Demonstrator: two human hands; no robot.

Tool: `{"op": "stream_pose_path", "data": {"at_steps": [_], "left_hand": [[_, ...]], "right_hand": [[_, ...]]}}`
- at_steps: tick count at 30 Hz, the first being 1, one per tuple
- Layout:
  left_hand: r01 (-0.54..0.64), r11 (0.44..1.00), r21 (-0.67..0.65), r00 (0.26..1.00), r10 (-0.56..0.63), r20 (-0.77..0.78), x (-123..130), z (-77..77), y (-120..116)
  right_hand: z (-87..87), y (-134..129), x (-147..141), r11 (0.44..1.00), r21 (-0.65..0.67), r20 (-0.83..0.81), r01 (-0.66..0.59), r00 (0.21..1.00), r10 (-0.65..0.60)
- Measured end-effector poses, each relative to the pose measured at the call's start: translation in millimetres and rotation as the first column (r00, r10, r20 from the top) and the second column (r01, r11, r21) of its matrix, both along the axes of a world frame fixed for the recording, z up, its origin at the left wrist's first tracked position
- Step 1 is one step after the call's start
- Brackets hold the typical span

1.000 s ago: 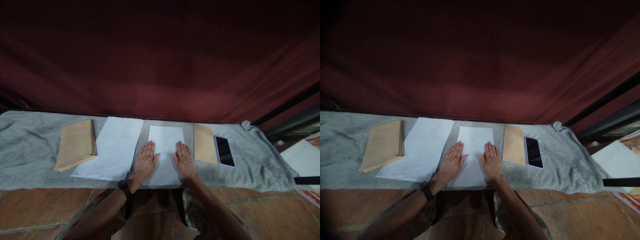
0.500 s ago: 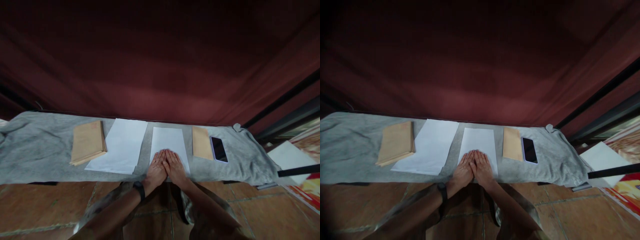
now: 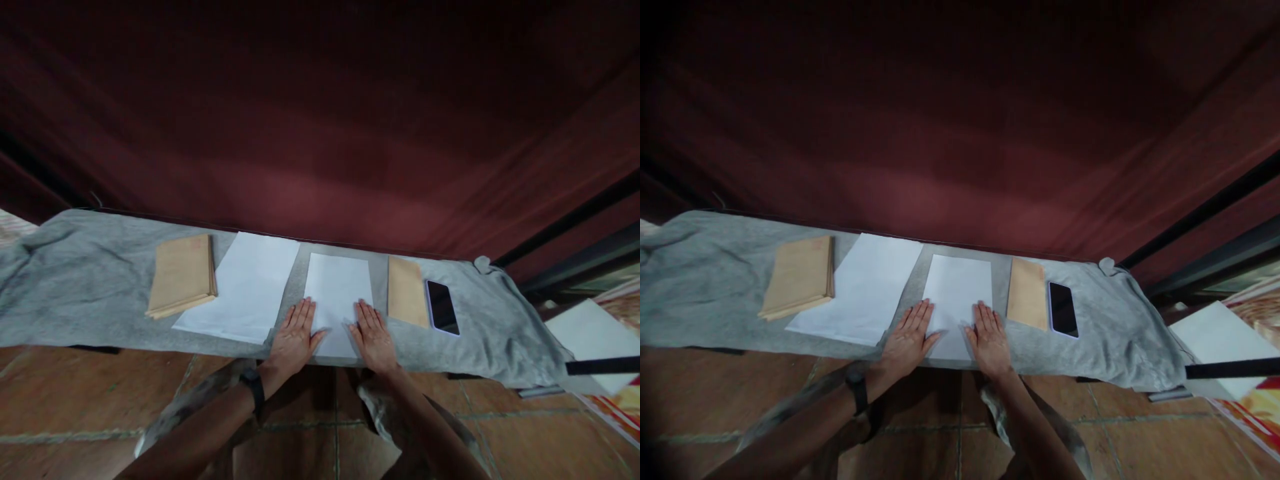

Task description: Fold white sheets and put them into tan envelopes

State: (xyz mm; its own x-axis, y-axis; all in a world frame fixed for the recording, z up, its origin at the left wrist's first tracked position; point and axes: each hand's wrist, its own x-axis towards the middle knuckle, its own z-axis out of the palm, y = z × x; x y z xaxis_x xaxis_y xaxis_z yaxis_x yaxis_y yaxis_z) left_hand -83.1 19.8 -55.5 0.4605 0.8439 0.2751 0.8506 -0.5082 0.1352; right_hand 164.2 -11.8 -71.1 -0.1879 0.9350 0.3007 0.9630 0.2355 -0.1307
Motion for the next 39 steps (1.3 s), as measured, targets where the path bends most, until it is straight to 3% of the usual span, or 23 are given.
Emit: {"op": "stream_pose_path", "data": {"at_steps": [7,10,13,18,22,28,39], "left_hand": [[-0.09,0.996,-0.005,0.996,0.09,-0.012,-1.4,3.5,7.4],[-0.081,0.996,-0.024,0.997,0.081,0.003,22.0,11.0,25.3],[0.017,0.996,-0.092,1.0,-0.017,-0.007,54.6,16.8,49.7],[0.094,0.985,-0.143,0.993,-0.102,-0.053,86.0,11.3,86.0],[0.081,0.98,-0.18,0.993,-0.096,-0.074,88.5,4.8,108.0],[0.06,0.99,-0.129,0.997,-0.066,-0.037,87.9,4.1,131.9],[-0.073,0.995,-0.07,0.997,0.074,0.011,85.6,-4.9,151.3]], "right_hand": [[-7.9,-3.5,18.4,0.999,0.013,-0.044,0.048,0.998,-0.047],[3.7,13.8,11.8,0.995,-0.042,-0.082,0.095,0.992,-0.098],[19.0,40.9,-3.9,0.991,-0.1,-0.126,0.084,0.987,-0.097],[25.3,82.2,-28.5,0.981,-0.192,-0.158,0.027,0.986,-0.058],[18.3,102.7,-30.7,0.974,-0.213,-0.149,0.084,0.982,-0.118],[16.5,124.4,-30.1,0.969,-0.203,-0.098,0.138,0.982,-0.16],[7.9,154.0,-30.1,0.95,-0.138,-0.092,0.281,0.951,-0.295]]}}
